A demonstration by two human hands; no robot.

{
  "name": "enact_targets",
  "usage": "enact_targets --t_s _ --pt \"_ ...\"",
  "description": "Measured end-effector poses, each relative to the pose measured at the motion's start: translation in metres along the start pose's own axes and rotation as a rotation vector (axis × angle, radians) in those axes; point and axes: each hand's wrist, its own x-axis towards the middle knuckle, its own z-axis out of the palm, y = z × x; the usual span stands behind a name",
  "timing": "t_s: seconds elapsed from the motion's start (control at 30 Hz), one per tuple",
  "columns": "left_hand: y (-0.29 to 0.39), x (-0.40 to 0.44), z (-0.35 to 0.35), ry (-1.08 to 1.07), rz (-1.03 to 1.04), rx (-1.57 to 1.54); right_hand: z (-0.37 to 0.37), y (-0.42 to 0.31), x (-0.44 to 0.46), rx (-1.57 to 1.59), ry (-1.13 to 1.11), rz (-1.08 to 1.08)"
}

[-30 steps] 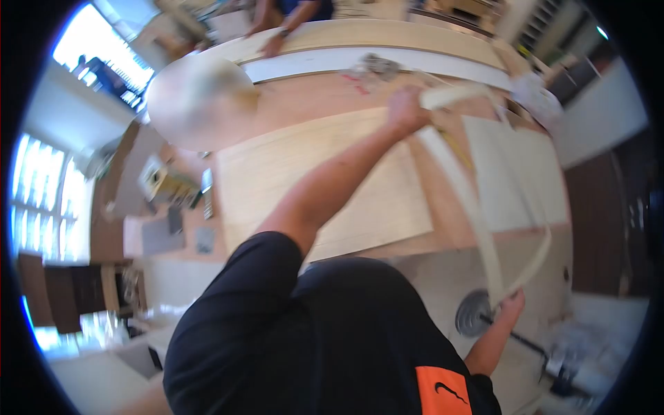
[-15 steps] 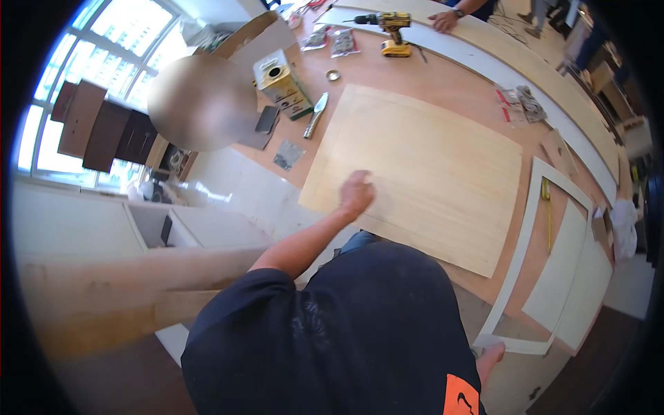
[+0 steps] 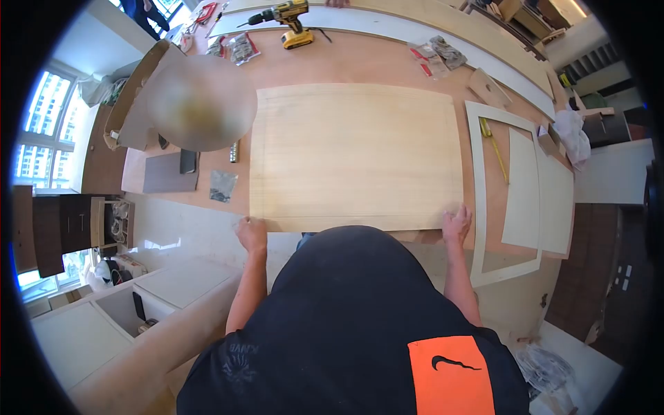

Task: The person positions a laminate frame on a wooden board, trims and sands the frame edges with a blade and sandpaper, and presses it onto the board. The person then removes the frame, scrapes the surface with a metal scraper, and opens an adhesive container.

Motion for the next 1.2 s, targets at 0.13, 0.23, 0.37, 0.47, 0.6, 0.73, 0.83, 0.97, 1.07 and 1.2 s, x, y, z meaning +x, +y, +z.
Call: enact_targets --t_s 0.13,0.23,0.37,0.47,0.6,0.73,0.83,0.97,1.07,1.2 --pt "-0.009 -0.001 -0.008 -0.034 0.027 -0.045 0.007 -0.016 0.015 0.048 -0.174 0.262" --pt "-0.019 0.013 -0.001 -0.036 0.105 -0.048 0.021 0.008 0.015 0.087 -0.188 0.258" --pt "-0.018 0.046 -0.005 -0.008 0.256 0.039 0.008 -0.013 -0.017 0.035 -0.226 0.293" --pt "-0.015 0.059 -0.009 0.025 0.223 0.01 0.009 -0.023 -0.04 -0.005 -0.189 0.313" --pt "-0.026 0.07 -0.018 -0.004 0.26 0.028 0.013 -0.017 -0.067 -0.042 -0.186 0.389" --pt "-0.01 0.089 -0.059 -0.112 0.106 0.078 0.015 -0.008 -0.076 0.007 -0.185 0.403" --pt "-0.004 0.134 -0.073 0.001 0.1 -0.01 0.028 -0.006 -0.078 -0.009 -0.09 0.396" --pt "0.001 0.194 -0.081 0.37 0.355 -0.213 0.03 -0.044 -0.089 -0.094 0.083 0.321" --pt "0.015 0.223 -0.102 0.352 0.305 -0.228 0.024 -0.071 -0.104 -0.036 0.105 0.125" --pt "0.007 0.269 -0.108 0.501 0.175 -0.033 0.024 -0.091 -0.131 0.007 0.068 0.099"
